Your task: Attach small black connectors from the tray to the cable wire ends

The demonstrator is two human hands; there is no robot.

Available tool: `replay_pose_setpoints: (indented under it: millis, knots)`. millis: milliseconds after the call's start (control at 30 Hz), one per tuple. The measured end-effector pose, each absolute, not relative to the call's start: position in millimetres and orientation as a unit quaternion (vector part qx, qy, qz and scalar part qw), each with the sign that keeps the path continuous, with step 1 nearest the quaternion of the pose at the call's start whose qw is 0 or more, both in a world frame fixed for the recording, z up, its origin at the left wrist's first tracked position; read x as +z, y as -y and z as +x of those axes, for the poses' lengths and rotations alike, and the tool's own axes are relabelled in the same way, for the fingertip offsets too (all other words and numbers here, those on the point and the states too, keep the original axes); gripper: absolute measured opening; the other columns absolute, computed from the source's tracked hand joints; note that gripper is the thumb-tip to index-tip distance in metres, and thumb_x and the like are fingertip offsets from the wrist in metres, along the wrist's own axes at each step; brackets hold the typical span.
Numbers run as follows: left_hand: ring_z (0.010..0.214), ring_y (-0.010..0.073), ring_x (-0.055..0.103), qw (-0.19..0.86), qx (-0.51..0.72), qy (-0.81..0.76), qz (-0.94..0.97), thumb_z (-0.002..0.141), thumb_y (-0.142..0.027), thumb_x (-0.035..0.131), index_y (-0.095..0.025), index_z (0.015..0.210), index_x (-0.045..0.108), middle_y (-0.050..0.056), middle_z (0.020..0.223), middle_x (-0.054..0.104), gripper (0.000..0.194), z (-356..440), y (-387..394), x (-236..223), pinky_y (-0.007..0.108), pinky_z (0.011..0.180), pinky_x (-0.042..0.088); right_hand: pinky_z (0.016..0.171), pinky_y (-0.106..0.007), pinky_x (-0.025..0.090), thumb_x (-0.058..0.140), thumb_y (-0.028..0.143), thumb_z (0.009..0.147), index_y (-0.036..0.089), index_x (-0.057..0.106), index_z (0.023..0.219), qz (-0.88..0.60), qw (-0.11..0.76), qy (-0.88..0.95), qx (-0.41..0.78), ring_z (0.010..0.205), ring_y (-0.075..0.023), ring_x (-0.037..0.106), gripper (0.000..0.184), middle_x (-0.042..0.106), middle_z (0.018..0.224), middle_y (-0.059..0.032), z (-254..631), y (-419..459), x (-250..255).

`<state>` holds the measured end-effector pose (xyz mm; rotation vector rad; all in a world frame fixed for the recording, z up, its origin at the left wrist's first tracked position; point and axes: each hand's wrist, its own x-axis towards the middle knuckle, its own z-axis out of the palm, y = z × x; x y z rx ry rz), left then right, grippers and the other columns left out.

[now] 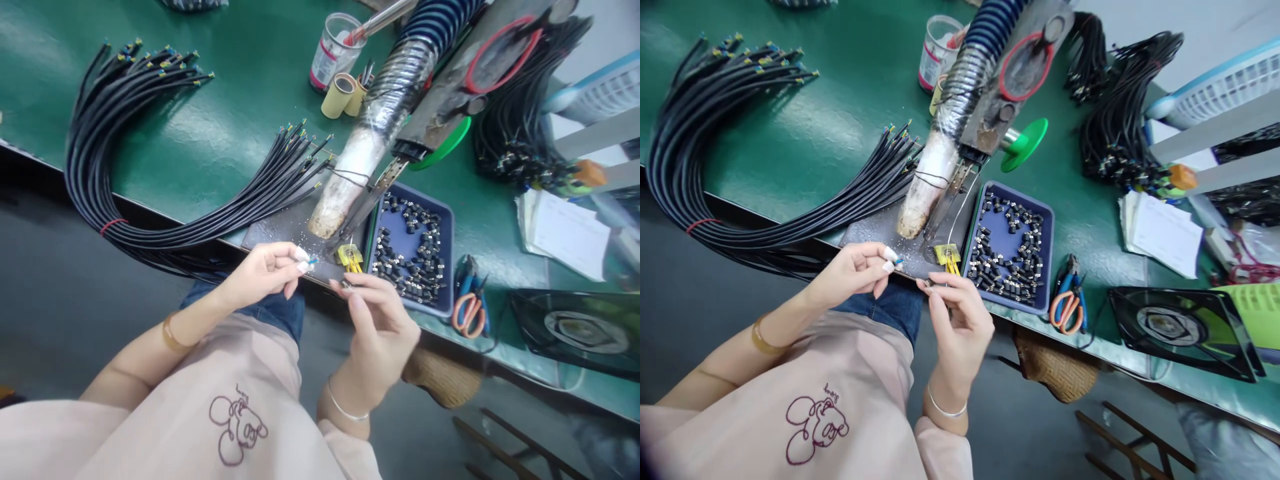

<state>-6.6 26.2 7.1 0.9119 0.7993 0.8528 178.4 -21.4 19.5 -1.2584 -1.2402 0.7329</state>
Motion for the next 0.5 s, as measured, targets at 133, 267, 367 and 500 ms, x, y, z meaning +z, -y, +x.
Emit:
replay_pose_setpoints:
  millis: [133, 267, 367, 500]
  knots:
    - [0.048, 0.0059, 0.048, 0.72, 0.411, -0.357, 0.431, 0.084, -0.034, 0.074, -0.014, 0.081, 0.062, -0.004, 0.054, 0.058, 0.023, 2, -21, 11, 0.018, 0.051, 0.039, 0.073, -0.031, 0.066, 0.074, 0.024, 0.086, 0.024, 0.079, 0.081, -0.522, 0.559, 0.525, 0.373, 0.084, -0.0166, 0.074, 0.007, 0.076, 0.097, -0.0046, 170, 6, 7]
    - [0.052, 0.0072, 0.051, 0.702, 0.427, -0.361, 0.441, 0.081, -0.028, 0.074, -0.012, 0.08, 0.068, -0.003, 0.058, 0.058, 0.018, 5, -21, 10, 0.019, 0.055, 0.043, 0.07, -0.028, 0.064, 0.075, 0.023, 0.084, 0.025, 0.08, 0.082, -0.525, 0.556, 0.535, 0.358, 0.084, -0.0153, 0.073, 0.005, 0.076, 0.097, -0.0039, 168, 1, 5]
    - [0.052, 0.007, 0.05, 0.691, 0.427, -0.364, 0.456, 0.082, -0.027, 0.071, -0.011, 0.08, 0.07, -0.002, 0.058, 0.057, 0.016, 4, -21, 9, 0.019, 0.053, 0.042, 0.069, -0.026, 0.062, 0.076, 0.02, 0.084, 0.025, 0.079, 0.084, -0.537, 0.551, 0.545, 0.334, 0.085, -0.0151, 0.073, 0.006, 0.077, 0.097, -0.0036, 167, 6, 5]
    - [0.051, 0.0071, 0.048, 0.675, 0.412, -0.369, 0.488, 0.084, -0.026, 0.07, -0.011, 0.079, 0.072, -0.003, 0.056, 0.056, 0.016, 6, -20, 7, 0.019, 0.053, 0.042, 0.068, -0.027, 0.061, 0.075, 0.02, 0.084, 0.025, 0.079, 0.084, -0.551, 0.544, 0.552, 0.309, 0.086, -0.0156, 0.073, 0.006, 0.077, 0.096, -0.004, 168, 12, 2]
